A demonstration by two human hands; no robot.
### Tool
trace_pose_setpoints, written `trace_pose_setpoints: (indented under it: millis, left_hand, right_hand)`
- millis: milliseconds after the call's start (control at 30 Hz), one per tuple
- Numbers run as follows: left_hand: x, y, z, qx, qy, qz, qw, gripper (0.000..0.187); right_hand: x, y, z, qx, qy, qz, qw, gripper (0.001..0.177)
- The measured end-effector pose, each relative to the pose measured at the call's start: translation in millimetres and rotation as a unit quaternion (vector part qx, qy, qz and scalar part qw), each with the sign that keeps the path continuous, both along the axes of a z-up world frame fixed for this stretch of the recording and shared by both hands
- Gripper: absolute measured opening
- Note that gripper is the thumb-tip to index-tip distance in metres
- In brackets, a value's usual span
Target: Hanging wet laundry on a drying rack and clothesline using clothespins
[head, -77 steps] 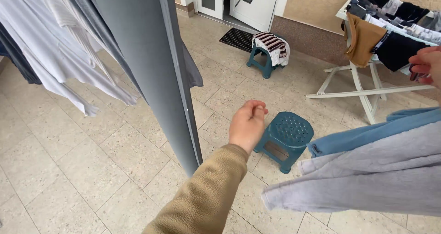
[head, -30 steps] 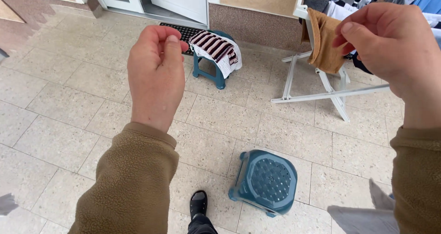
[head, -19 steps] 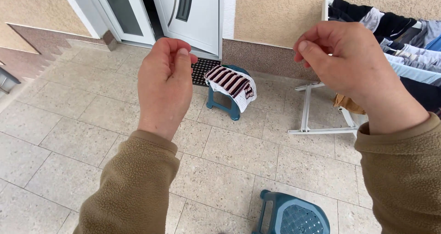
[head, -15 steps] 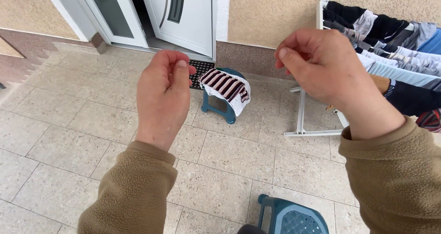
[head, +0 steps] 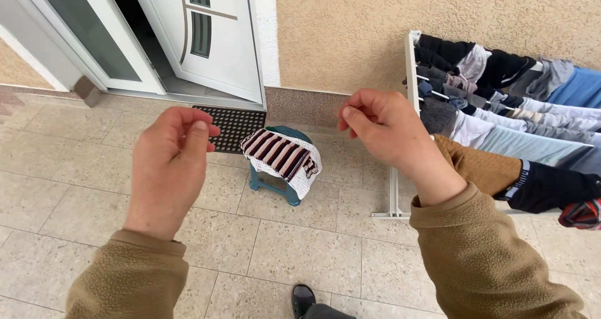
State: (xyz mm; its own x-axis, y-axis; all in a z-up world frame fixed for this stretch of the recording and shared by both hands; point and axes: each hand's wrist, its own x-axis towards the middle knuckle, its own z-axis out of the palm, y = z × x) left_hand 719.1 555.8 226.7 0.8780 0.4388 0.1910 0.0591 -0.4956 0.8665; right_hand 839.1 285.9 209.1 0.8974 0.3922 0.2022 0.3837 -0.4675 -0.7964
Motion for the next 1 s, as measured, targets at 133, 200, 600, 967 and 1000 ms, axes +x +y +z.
trace_pose_setpoints:
  millis: [133, 200, 600, 967, 1000]
  left_hand:
    - [56.0, -3.6, -14.4, -0.024, -0.015, -0.024, 0.999, 0.020]
    - [75.6, -10.8, -20.2, -0.027, 0.000, -0.038, 0.999, 0.020]
    - [199.7, 8.9, -79.9, -0.013, 0.120, -0.104, 0.987, 0.021]
    - [334.1, 55.0, -173.5, 0.024, 0.242, -0.198, 0.950, 0.017]
    - [343.7, 59.7, -185.7, 0.024, 0.258, -0.204, 0.944, 0.016]
  right_hand:
    - [44.5, -12.0, -4.3, 0.077, 0.052, -0.035, 0.995, 0.019]
    - [61.4, -18.2, -8.3, 0.078, 0.051, -0.039, 0.995, 0.019]
    - [136.4, 9.2, -93.3, 0.118, 0.171, -0.089, 0.974, 0.017]
    - [196.2, 49.8, -175.8, 0.116, 0.321, -0.257, 0.904, 0.018]
    - [201.5, 52.4, -188.9, 0.120, 0.335, -0.274, 0.894, 0.018]
